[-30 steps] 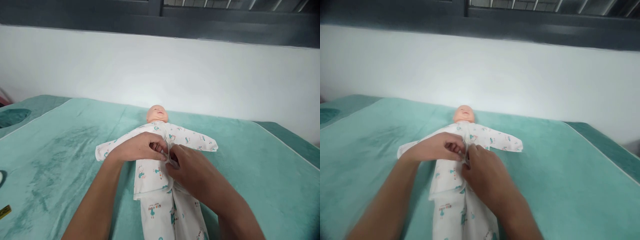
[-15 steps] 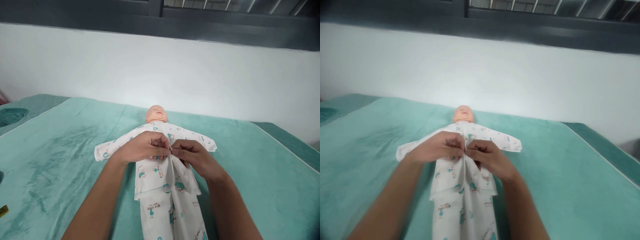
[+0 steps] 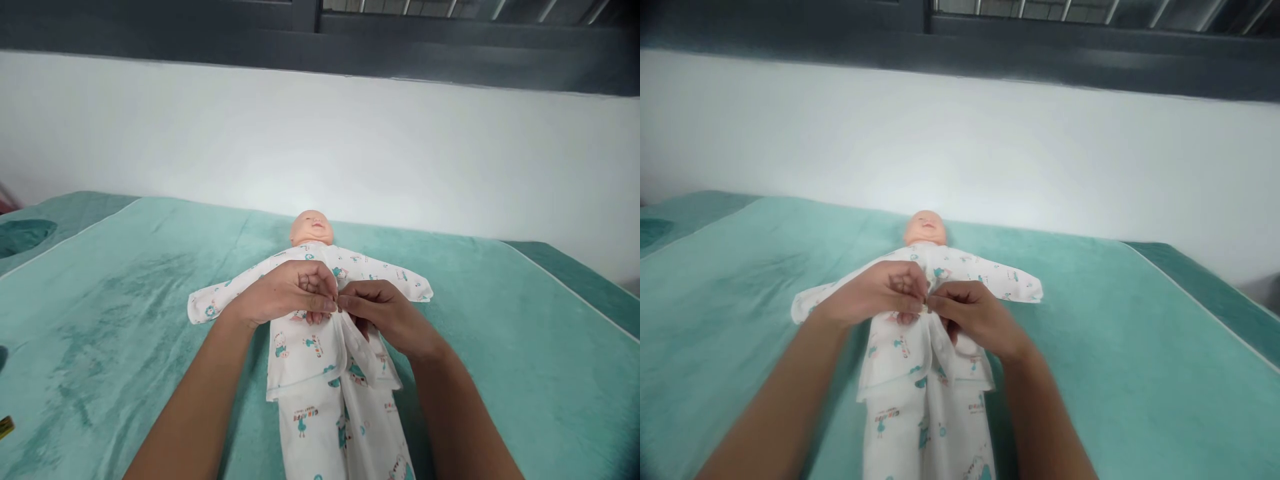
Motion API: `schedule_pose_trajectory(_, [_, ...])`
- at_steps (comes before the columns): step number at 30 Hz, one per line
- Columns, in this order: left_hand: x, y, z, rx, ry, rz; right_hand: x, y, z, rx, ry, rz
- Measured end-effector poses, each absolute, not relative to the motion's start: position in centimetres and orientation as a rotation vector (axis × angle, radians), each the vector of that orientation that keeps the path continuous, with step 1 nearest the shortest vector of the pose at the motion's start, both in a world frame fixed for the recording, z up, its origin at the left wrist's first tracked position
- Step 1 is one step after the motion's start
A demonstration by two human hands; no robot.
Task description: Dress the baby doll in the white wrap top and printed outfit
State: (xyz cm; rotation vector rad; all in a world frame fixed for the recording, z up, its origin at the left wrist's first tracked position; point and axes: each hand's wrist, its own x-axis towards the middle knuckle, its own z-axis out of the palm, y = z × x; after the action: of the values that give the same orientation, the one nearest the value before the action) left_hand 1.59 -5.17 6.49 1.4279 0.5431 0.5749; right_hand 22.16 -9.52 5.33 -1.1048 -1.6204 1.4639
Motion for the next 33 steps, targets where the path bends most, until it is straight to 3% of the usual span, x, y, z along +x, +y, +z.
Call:
schedule_pose_trajectory(13, [1.8,-5.3,6.9,1.483,0.580,0.556,22.7,-9.2,4.6,-1.026,-1.536,1.575])
schedule_pose_trajectory(25, [1.6,-5.0,6.4,1.545,0.602,0.517,21.8,-9.9,5.5,-1.156,-1.799,1.170])
schedule_pose_trajectory(33, [1.6,-5.4,6.9,1.548,0.633,0.489,21.4,-9.5,5.0,-1.150,-1.814,1.100])
